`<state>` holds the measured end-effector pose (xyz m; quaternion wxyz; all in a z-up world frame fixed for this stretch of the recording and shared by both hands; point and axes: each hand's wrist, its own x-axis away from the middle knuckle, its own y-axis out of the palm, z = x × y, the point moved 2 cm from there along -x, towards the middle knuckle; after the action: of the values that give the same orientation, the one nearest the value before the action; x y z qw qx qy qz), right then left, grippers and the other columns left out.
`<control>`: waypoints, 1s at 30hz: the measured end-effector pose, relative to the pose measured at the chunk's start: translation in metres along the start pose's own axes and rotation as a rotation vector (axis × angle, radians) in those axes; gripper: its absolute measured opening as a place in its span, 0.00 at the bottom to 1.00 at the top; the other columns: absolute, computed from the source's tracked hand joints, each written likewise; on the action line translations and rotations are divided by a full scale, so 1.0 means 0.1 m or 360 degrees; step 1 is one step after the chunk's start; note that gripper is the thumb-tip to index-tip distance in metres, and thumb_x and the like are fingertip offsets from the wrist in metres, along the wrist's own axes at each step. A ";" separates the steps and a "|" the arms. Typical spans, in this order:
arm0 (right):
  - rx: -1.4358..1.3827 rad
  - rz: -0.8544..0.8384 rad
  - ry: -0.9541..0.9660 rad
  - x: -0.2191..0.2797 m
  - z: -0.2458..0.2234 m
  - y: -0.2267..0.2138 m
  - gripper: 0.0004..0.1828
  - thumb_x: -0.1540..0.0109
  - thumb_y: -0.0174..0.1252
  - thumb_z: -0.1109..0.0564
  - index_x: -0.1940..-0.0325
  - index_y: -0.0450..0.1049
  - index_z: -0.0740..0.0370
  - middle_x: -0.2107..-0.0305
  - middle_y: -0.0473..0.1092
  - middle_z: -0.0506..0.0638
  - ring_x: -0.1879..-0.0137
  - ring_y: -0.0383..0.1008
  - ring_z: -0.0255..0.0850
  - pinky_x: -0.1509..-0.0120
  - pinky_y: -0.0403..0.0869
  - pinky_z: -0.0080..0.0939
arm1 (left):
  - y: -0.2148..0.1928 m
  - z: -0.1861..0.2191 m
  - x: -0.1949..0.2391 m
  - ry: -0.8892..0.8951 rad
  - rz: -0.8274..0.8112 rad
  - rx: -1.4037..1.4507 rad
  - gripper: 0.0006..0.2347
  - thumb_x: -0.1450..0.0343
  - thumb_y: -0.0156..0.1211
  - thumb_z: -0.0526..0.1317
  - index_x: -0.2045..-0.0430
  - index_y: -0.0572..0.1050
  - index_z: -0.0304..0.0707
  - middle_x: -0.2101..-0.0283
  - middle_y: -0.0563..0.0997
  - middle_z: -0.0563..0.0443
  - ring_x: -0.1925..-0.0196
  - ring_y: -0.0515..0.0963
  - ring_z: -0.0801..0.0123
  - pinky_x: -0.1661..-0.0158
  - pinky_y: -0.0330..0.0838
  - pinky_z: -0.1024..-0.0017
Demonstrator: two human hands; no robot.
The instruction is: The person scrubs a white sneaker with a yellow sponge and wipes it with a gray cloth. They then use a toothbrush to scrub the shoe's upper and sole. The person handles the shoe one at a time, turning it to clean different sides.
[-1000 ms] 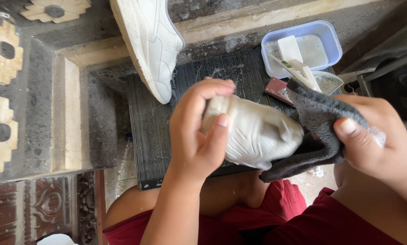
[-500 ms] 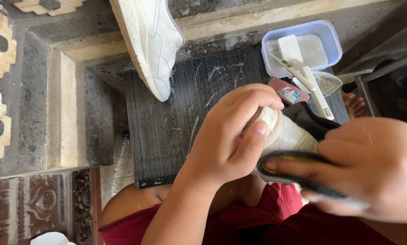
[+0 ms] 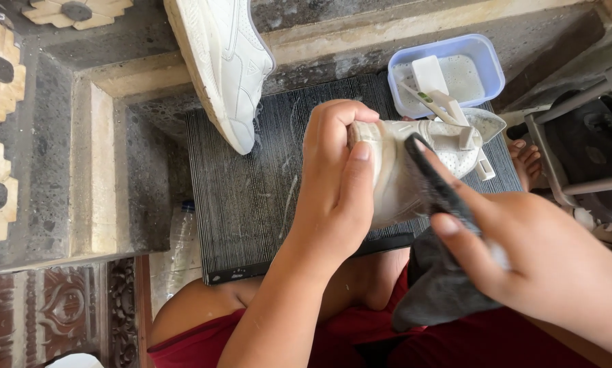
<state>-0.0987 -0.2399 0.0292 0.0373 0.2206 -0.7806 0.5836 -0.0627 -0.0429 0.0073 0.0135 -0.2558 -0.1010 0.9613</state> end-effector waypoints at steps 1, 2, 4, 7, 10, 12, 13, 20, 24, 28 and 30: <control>0.0001 -0.0003 0.0001 -0.04 -0.01 0.05 0.47 0.38 0.45 0.40 0.14 0.43 0.38 0.89 0.76 0.51 0.85 0.76 0.49 0.76 0.67 0.47 | 0.00 -0.02 0.00 -0.0003 0.0000 0.0002 0.18 0.21 0.29 0.49 0.54 0.65 0.33 0.50 0.68 0.43 0.45 0.71 0.58 0.40 0.63 0.64; 0.0022 -0.0018 -0.0145 -0.09 -0.03 0.10 0.49 0.38 0.48 0.42 0.14 0.39 0.42 0.89 0.75 0.51 0.85 0.73 0.50 0.75 0.67 0.49 | -0.01 -0.04 -0.01 -0.0017 0.0024 0.0007 0.16 0.22 0.30 0.46 0.55 0.65 0.33 0.51 0.68 0.42 0.46 0.71 0.58 0.41 0.63 0.64; 0.0045 -0.0030 -0.0294 -0.18 -0.05 0.21 0.51 0.38 0.51 0.45 0.15 0.35 0.46 0.88 0.74 0.51 0.85 0.70 0.50 0.75 0.66 0.51 | -0.04 -0.09 -0.02 -0.0028 0.0051 0.0010 0.15 0.23 0.32 0.43 0.55 0.65 0.33 0.51 0.69 0.42 0.47 0.71 0.58 0.42 0.64 0.64; 0.0240 -0.0321 -0.0501 -0.28 -0.08 0.35 0.47 0.38 0.50 0.44 0.16 0.40 0.33 0.83 0.74 0.51 0.79 0.72 0.53 0.72 0.67 0.56 | -0.12 -0.19 -0.02 -0.0129 0.0075 0.0066 0.15 0.25 0.33 0.44 0.54 0.65 0.34 0.50 0.69 0.43 0.44 0.70 0.59 0.40 0.62 0.65; 0.0180 -0.0447 -0.0705 -0.29 -0.14 0.25 0.44 0.39 0.49 0.45 0.17 0.47 0.29 0.81 0.76 0.48 0.76 0.76 0.51 0.71 0.71 0.53 | -0.21 -0.22 0.00 -0.0213 0.0041 0.0082 0.15 0.25 0.32 0.45 0.52 0.64 0.35 0.48 0.67 0.45 0.43 0.69 0.61 0.40 0.61 0.65; -0.0427 -0.0407 -0.0930 -0.27 -0.15 0.14 0.37 0.39 0.44 0.50 0.23 0.64 0.43 0.88 0.75 0.51 0.87 0.69 0.48 0.77 0.67 0.43 | -0.23 -0.22 0.02 -0.0192 0.0025 0.0074 0.16 0.24 0.31 0.46 0.51 0.64 0.33 0.48 0.67 0.44 0.43 0.69 0.60 0.38 0.60 0.64; -0.0428 -0.0410 -0.0935 -0.26 -0.09 0.16 0.37 0.39 0.44 0.50 0.23 0.64 0.43 0.88 0.75 0.51 0.87 0.69 0.48 0.77 0.67 0.43 | -0.24 -0.21 0.01 -0.0194 0.0028 0.0070 0.16 0.24 0.31 0.46 0.51 0.64 0.33 0.48 0.67 0.44 0.43 0.69 0.60 0.38 0.60 0.64; -0.0403 0.0030 -0.0612 -0.32 0.09 0.13 0.40 0.37 0.43 0.50 0.19 0.49 0.46 0.86 0.69 0.43 0.84 0.64 0.40 0.74 0.69 0.39 | -0.15 -0.15 0.02 -0.0146 0.0023 0.0028 0.21 0.22 0.28 0.53 0.52 0.63 0.34 0.47 0.65 0.43 0.42 0.67 0.60 0.37 0.59 0.63; -0.0249 -0.0433 -0.0764 -0.37 -0.01 0.05 0.39 0.40 0.45 0.51 0.22 0.62 0.28 0.95 0.63 0.49 0.88 0.64 0.45 0.77 0.66 0.43 | -0.16 -0.15 0.01 -0.0122 -0.0071 0.0054 0.23 0.22 0.27 0.56 0.51 0.63 0.35 0.46 0.66 0.44 0.40 0.67 0.60 0.35 0.58 0.63; -0.0841 -0.0174 -0.1014 -0.23 -0.03 -0.09 0.33 0.41 0.41 0.57 0.31 0.70 0.52 0.53 0.87 0.46 0.84 0.76 0.31 0.76 0.76 0.31 | -0.11 -0.10 0.04 -0.0101 -0.0064 0.0014 0.26 0.22 0.24 0.59 0.52 0.65 0.35 0.47 0.68 0.44 0.42 0.69 0.59 0.37 0.59 0.64; -0.1430 0.0179 -0.0261 -0.19 0.23 -0.05 0.21 0.39 0.45 0.54 0.78 0.77 0.68 0.72 0.83 0.57 0.83 0.69 0.42 0.77 0.63 0.39 | -0.09 -0.04 0.03 -0.0056 -0.0079 0.0013 0.24 0.22 0.24 0.57 0.53 0.65 0.35 0.49 0.68 0.45 0.43 0.69 0.59 0.37 0.59 0.64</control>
<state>-0.0753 -0.2568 0.0209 0.0356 0.1852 -0.9674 0.1691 -0.0638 -0.0331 0.0046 0.0367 -0.2361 -0.1038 0.9655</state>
